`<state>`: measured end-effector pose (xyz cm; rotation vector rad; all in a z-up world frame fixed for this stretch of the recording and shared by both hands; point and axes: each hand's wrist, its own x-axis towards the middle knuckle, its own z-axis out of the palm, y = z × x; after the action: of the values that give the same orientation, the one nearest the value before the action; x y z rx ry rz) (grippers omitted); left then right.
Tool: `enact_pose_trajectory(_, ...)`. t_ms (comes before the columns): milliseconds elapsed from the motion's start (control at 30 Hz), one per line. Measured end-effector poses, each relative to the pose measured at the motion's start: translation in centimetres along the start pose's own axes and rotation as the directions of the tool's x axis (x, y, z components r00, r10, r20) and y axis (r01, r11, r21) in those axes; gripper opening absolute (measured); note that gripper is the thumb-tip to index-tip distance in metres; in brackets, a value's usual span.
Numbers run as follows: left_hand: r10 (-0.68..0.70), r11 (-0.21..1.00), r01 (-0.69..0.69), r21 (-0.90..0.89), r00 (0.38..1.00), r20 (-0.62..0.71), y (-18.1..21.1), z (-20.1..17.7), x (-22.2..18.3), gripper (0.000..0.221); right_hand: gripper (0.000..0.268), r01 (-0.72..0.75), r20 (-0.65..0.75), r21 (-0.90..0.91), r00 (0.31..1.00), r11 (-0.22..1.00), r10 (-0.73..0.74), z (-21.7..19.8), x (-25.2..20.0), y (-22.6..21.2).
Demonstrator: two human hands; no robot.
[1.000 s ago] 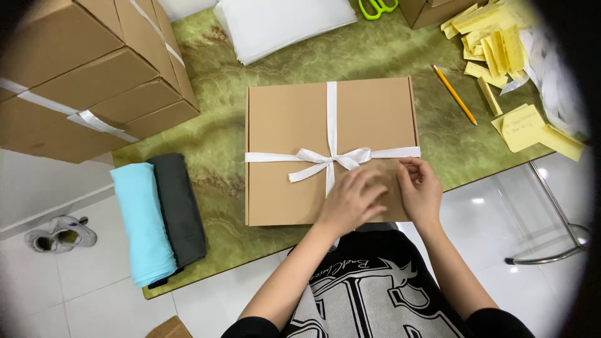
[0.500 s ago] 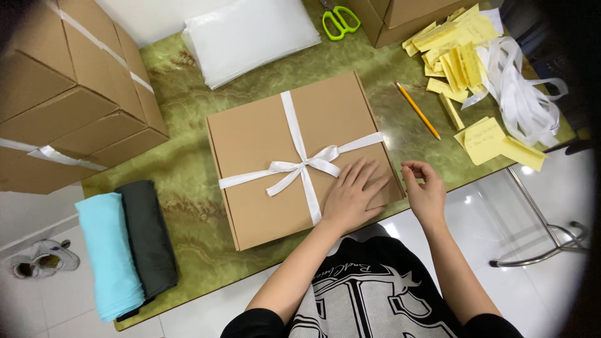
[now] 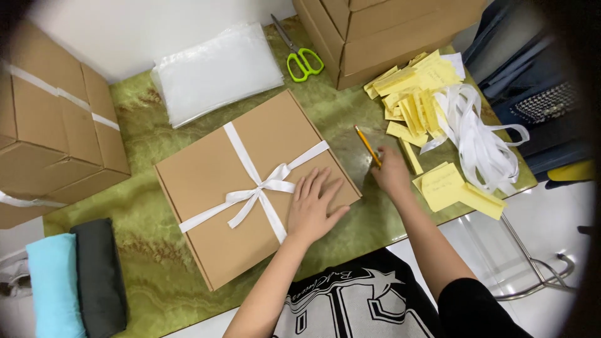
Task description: The person writes on a yellow sticky note with a pencil and places it on a cardboard box tied with a white ribbon. They then pick up a clear plastic bag, place a folded light blue cloth inside, and seal it. Finally, they place the sealed bag into an open cardboard box and close the flaps.
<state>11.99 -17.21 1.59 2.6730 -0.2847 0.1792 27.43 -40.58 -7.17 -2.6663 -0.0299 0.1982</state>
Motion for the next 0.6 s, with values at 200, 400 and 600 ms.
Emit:
enact_pose_trajectory(200,-0.049,0.999,0.05,-0.002,0.977,-0.206,0.4,2.8,3.0,0.047,0.033,0.17,0.057,-0.275,0.985,0.946,-0.16,4.3,2.2,2.7)
enact_pose_trajectory(400,0.008,1.0,-0.009,-0.004,0.961,-0.275,2.9,3.7,6.6,0.034,0.026,0.142,0.218,-0.014,0.966,0.99,-0.136,4.2,2.2,4.4)
enact_pose_trajectory(600,-0.095,0.995,0.095,-0.021,0.994,-0.048,3.8,3.2,7.3,0.04,0.051,-0.016,0.166,0.046,0.986,0.999,0.008,-9.2,-2.5,-4.9)
